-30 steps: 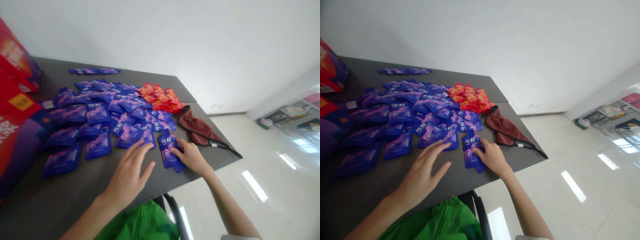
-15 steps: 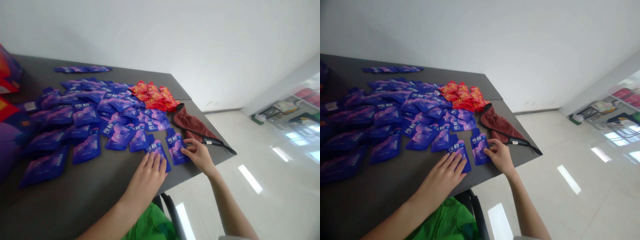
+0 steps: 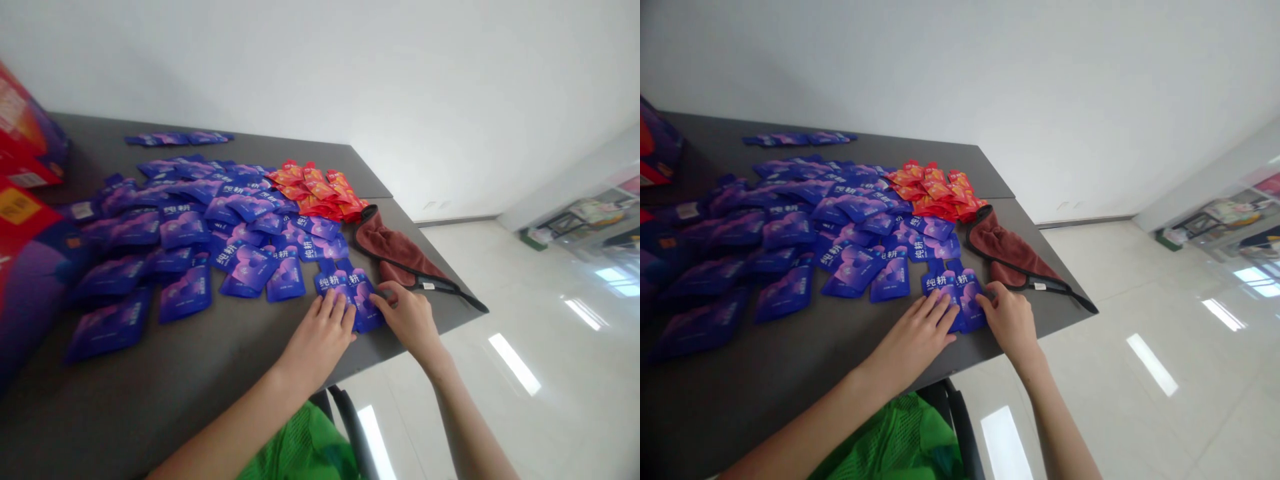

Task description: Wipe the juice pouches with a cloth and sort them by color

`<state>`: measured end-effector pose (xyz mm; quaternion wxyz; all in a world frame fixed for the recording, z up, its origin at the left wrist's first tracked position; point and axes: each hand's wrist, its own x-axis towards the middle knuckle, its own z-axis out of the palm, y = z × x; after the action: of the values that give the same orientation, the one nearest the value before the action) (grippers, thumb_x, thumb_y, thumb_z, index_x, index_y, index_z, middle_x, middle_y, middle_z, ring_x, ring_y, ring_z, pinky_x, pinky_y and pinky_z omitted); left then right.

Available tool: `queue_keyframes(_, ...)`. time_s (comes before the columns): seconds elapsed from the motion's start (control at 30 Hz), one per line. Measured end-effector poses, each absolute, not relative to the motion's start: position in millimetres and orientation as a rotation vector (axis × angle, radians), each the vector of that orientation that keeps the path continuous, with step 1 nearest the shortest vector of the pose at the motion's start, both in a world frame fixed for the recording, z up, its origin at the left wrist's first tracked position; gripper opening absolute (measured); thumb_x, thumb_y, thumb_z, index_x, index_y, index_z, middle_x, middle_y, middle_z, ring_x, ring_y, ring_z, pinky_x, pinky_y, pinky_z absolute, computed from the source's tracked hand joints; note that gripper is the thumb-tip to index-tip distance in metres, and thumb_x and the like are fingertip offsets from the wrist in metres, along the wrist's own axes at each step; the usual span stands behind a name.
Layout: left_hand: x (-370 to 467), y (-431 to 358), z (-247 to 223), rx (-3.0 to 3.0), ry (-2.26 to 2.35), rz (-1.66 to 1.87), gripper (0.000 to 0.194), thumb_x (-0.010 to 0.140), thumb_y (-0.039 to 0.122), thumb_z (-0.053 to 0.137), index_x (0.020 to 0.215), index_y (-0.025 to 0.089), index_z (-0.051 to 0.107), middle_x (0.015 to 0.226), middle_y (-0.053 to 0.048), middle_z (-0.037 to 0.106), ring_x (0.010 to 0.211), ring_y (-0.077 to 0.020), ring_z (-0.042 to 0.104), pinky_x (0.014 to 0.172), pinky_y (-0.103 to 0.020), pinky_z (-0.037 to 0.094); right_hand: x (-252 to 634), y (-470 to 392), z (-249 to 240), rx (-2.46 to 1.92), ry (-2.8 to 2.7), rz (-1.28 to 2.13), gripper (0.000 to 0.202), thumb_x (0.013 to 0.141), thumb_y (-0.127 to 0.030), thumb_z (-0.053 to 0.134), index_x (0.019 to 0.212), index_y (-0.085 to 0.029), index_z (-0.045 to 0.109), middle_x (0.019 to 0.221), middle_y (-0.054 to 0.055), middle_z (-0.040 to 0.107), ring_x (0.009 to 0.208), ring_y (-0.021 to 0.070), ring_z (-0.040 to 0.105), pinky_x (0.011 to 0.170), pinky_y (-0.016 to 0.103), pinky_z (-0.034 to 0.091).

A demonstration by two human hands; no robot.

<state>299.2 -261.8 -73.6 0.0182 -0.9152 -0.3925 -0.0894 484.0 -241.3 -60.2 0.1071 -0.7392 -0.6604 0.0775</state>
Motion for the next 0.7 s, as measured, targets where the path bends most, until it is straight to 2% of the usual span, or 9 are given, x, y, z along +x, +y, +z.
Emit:
queue_keyframes(0.13, 293, -266, -71, -2.864, -1.274, -0.226, 0.04, 0.09, 0.029, 0.048, 0.125, 0.009, 0.053, 0.128, -0.017, 0.055, 0.123, -0.0299, 0.048, 0.103, -0.045, 0.039, 477, -247, -64, -2.235, -2.017, 0.125, 0.02, 0.088, -0.038, 0.051, 0.093, -0.023, 0.062, 0.073, 0.002, 0.067, 0.066, 0.0189, 0.062, 0.057, 0.026, 0.034)
queue_keyframes(0.3, 292, -271, -74, -2.825, -1.348, -0.273, 0.045, 0.091, 0.035, 0.047, 0.13, 0.013, 0.048, 0.134, -0.014, 0.052, 0.126, -0.0302, 0.044, 0.103, -0.05, 0.038, 472, -249, -50, -2.124, -1.995, -0.341, 0.032, 0.093, -0.041, 0.041, 0.094, -0.018, 0.063, 0.084, 0.009, 0.067, 0.073, 0.0198, 0.062, 0.061, 0.027, 0.036)
queue_keyframes(0.4, 292, -279, -72, -2.787, -1.34, -0.4, 0.061, 0.087, 0.048, 0.048, 0.138, 0.015, 0.039, 0.142, -0.012, 0.042, 0.131, -0.0329, 0.037, 0.104, -0.054, 0.035, 458, -231, -21, -1.792, -2.192, -0.195, 0.029, 0.091, -0.042, 0.047, 0.105, -0.02, 0.061, 0.093, 0.007, 0.066, 0.074, 0.017, 0.062, 0.065, 0.026, 0.04)
queue_keyframes(0.47, 285, -287, -68, -2.771, -1.269, -0.538, 0.063, 0.088, 0.051, 0.044, 0.139, 0.015, 0.037, 0.145, -0.009, 0.038, 0.133, -0.032, 0.033, 0.106, -0.053, 0.034, 439, -209, 2, -1.57, -2.418, -0.046, 0.032, 0.087, -0.04, 0.055, 0.113, -0.021, 0.058, 0.097, 0.006, 0.066, 0.079, 0.0175, 0.062, 0.069, 0.026, 0.042)
queue_keyframes(0.53, 271, -295, -65, -2.755, -1.218, -0.668, 0.049, 0.092, 0.041, 0.042, 0.134, 0.016, 0.045, 0.141, -0.006, 0.045, 0.132, -0.028, 0.036, 0.106, -0.047, 0.035, 418, -178, 21, -1.379, -2.646, 0.024, 0.027, 0.087, -0.031, 0.056, 0.112, -0.021, 0.059, 0.097, 0.005, 0.066, 0.088, 0.0189, 0.062, 0.076, 0.027, 0.042)
queue_keyframes(0.6, 255, -297, -64, -2.712, -1.243, -0.758, 0.036, 0.093, 0.026, 0.043, 0.126, 0.017, 0.053, 0.132, -0.004, 0.055, 0.127, -0.0253, 0.042, 0.104, -0.044, 0.038, 401, -145, 30, -1.312, -2.808, 0.004, 0.031, 0.082, -0.019, 0.062, 0.113, -0.018, 0.059, 0.1, 0.006, 0.065, 0.099, 0.0216, 0.059, 0.082, 0.028, 0.041)
queue_keyframes(0.7, 238, -290, -68, -2.64, -1.324, -0.782, 0.034, 0.091, 0.017, 0.045, 0.123, 0.016, 0.055, 0.126, -0.006, 0.059, 0.12, -0.0258, 0.049, 0.1, -0.044, 0.042, 387, -107, 21, -1.539, -2.918, -0.024, 0.046, 0.069, -0.014, 0.074, 0.113, -0.014, 0.06, 0.106, 0.011, 0.064, 0.105, 0.0262, 0.057, 0.083, 0.03, 0.043)
